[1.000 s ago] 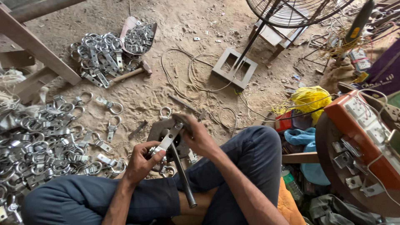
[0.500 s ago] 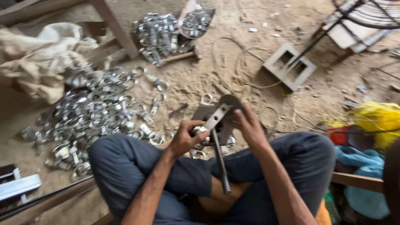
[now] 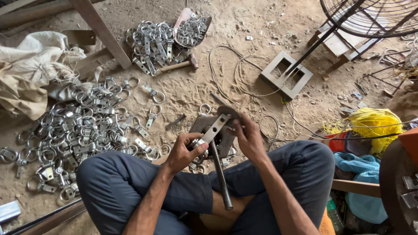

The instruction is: The person sits on the floor and repeatedly hammers small metal parts using a hammer and a metal die. They pick up individual pieces, place them on the die, and strike them with the hammer to shape or flatten them.

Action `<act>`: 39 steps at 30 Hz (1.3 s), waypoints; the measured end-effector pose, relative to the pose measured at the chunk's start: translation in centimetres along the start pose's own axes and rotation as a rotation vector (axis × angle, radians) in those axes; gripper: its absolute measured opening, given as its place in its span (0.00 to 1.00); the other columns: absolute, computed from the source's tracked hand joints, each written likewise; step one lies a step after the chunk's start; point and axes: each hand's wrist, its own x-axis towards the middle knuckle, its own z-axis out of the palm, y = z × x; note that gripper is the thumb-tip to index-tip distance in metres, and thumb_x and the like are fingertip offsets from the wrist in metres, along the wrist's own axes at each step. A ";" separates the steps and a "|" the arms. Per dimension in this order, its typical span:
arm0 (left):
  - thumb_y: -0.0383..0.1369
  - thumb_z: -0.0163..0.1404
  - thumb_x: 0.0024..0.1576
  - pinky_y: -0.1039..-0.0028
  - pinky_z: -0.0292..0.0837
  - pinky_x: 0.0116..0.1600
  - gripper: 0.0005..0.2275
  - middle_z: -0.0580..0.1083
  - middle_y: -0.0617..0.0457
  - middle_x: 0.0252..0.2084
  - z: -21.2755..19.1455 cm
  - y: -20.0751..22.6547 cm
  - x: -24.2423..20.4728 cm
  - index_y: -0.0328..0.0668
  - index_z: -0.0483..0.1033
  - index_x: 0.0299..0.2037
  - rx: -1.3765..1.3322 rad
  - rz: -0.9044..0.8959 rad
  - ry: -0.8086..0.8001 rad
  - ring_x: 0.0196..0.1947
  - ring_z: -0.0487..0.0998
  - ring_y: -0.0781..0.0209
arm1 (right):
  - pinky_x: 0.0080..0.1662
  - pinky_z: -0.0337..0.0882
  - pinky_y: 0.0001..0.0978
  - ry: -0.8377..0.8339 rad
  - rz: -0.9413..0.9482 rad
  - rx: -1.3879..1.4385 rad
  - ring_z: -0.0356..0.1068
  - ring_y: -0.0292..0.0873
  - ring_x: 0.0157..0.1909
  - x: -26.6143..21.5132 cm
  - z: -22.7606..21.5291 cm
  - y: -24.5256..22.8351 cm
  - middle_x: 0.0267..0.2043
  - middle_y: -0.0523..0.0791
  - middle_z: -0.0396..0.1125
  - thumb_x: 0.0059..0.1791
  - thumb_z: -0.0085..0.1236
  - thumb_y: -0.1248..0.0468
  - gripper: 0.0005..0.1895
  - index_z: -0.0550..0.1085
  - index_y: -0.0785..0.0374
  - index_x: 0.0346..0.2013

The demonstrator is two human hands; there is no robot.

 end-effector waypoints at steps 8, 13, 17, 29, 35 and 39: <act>0.44 0.59 0.54 0.78 0.82 0.31 0.21 0.81 0.50 0.28 0.0 -0.4 0.1 0.27 0.81 0.45 0.057 -0.020 0.004 0.25 0.83 0.67 | 0.49 0.78 0.43 -0.036 -0.036 -0.243 0.80 0.50 0.51 0.2 -0.9 1.4 0.51 0.54 0.75 0.58 0.42 0.63 0.17 0.72 0.65 0.57; 0.43 0.58 0.55 0.78 0.80 0.31 0.20 0.81 0.50 0.28 0.1 -0.3 0.2 0.27 0.82 0.44 0.063 -0.007 -0.007 0.26 0.83 0.67 | 0.48 0.78 0.45 0.026 -0.041 -0.215 0.79 0.50 0.51 0.2 -1.2 1.4 0.52 0.54 0.75 0.58 0.45 0.61 0.16 0.73 0.66 0.55; 0.42 0.58 0.55 0.78 0.81 0.32 0.20 0.80 0.51 0.28 0.0 -0.4 0.2 0.27 0.81 0.45 0.030 0.002 0.006 0.26 0.82 0.68 | 0.48 0.79 0.44 0.091 0.040 -0.174 0.80 0.49 0.48 0.3 -0.8 0.9 0.48 0.53 0.77 0.56 0.46 0.60 0.17 0.74 0.64 0.56; 0.44 0.57 0.58 0.81 0.65 0.26 0.17 0.78 0.57 0.25 -0.3 -1.7 0.3 0.34 0.83 0.44 0.123 0.054 0.019 0.21 0.71 0.75 | 0.41 0.75 0.30 0.339 0.342 0.535 0.74 0.38 0.43 0.6 -2.7 2.4 0.47 0.45 0.73 0.54 0.57 0.59 0.15 0.73 0.59 0.54; 0.42 0.56 0.60 0.82 0.66 0.25 0.17 0.76 0.61 0.27 -0.2 -2.6 0.6 0.36 0.77 0.50 0.064 0.024 0.137 0.22 0.72 0.77 | 0.58 0.73 0.49 0.172 0.201 0.683 0.73 0.48 0.55 0.2 -1.8 3.5 0.55 0.52 0.71 0.56 0.59 0.66 0.20 0.70 0.72 0.60; 0.39 0.54 0.60 0.81 0.63 0.22 0.15 0.73 0.61 0.23 0.1 -2.8 1.0 0.38 0.76 0.51 0.067 -0.019 0.209 0.18 0.70 0.76 | 0.57 0.76 0.63 0.018 0.223 0.946 0.73 0.58 0.58 -0.5 0.5 1.2 0.58 0.58 0.66 0.57 0.42 0.69 0.19 0.64 0.69 0.63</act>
